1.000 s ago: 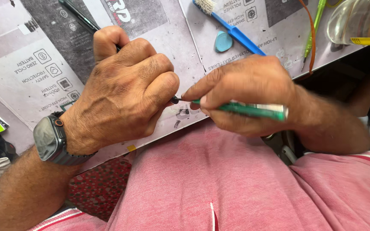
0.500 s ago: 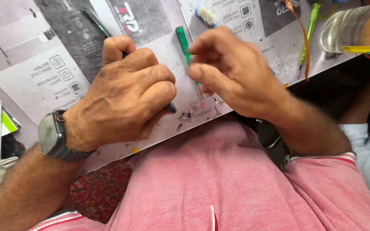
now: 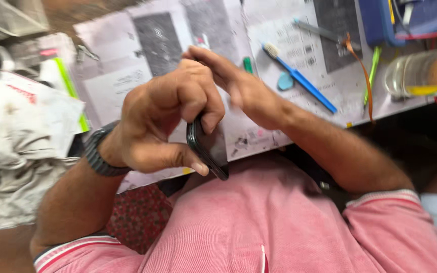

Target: The person uses a green-handled screwdriver to pry and separate the back cover of a smartphone. They repeatedly rotate and inspect the device, then continue prying along the edges to loosen the cover.

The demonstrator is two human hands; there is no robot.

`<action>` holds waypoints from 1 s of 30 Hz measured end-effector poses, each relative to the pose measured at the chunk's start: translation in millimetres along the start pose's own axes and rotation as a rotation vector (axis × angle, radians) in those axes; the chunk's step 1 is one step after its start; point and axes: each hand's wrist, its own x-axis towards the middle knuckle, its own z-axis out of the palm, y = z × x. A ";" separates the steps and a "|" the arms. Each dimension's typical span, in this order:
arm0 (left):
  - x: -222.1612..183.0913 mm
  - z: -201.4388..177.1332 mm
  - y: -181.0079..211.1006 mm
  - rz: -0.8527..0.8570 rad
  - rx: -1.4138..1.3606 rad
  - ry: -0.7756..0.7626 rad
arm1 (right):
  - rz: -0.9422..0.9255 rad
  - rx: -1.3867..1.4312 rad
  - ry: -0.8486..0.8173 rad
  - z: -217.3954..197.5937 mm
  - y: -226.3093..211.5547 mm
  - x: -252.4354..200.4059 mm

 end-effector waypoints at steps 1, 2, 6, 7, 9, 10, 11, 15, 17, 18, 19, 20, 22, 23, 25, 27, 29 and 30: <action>-4.4 -0.4 1.5 -0.013 -0.104 0.038 | -0.146 -0.294 -0.033 0.1 -4.0 -2.5; -8.1 0.6 1.0 -0.062 -0.259 0.079 | -0.297 -0.586 -0.062 -0.1 -8.2 -7.0; -12.8 9.2 -9.8 -0.073 -0.537 0.210 | -0.355 -0.824 0.064 6.9 5.7 -5.4; -11.2 11.0 -14.0 -0.064 -0.550 0.234 | -0.284 -0.748 0.075 6.3 9.4 -5.7; -10.1 16.8 -19.9 -0.066 -0.493 0.259 | -0.144 -0.592 0.096 5.1 17.5 -2.6; -8.2 17.5 -23.3 -0.055 -0.452 0.264 | -0.154 -0.652 0.085 3.4 20.0 -1.4; -7.5 18.1 -26.5 -0.026 -0.391 0.264 | -0.156 -0.703 0.070 3.6 23.8 -2.4; -10.0 17.2 -22.9 0.024 -0.247 0.251 | -0.422 -0.918 0.078 -5.8 29.3 -6.3; -7.7 17.0 -19.4 0.053 -0.190 0.229 | -0.405 -0.919 0.058 -9.2 31.6 -7.0; -7.4 16.7 -18.2 0.060 -0.176 0.228 | -0.396 -0.918 0.046 -10.7 34.0 -7.4; -7.0 17.3 -18.0 0.067 -0.166 0.226 | -0.393 -0.895 0.042 -12.8 36.6 -8.4; -7.0 17.2 -17.9 0.066 -0.170 0.234 | -0.390 -0.873 0.039 -14.9 39.6 -8.5; -6.8 18.0 -18.9 0.072 -0.179 0.253 | -0.423 -0.860 0.023 -17.8 43.7 -8.6; -5.9 18.9 -20.0 0.081 -0.181 0.262 | -0.463 -0.872 0.010 -18.3 43.9 -6.9; -5.8 21.6 -21.2 0.088 -0.169 0.287 | -0.448 -0.889 0.001 -16.2 40.8 -4.9; -6.9 24.8 -22.1 0.087 -0.140 0.317 | -0.337 -0.897 0.010 -11.8 35.4 -6.3; -7.3 27.2 -23.0 0.090 -0.104 0.341 | -0.274 -0.902 0.017 -9.4 31.4 -4.2; -7.0 27.5 -23.4 0.096 -0.091 0.346 | -0.242 -0.904 0.020 -8.6 30.0 -3.3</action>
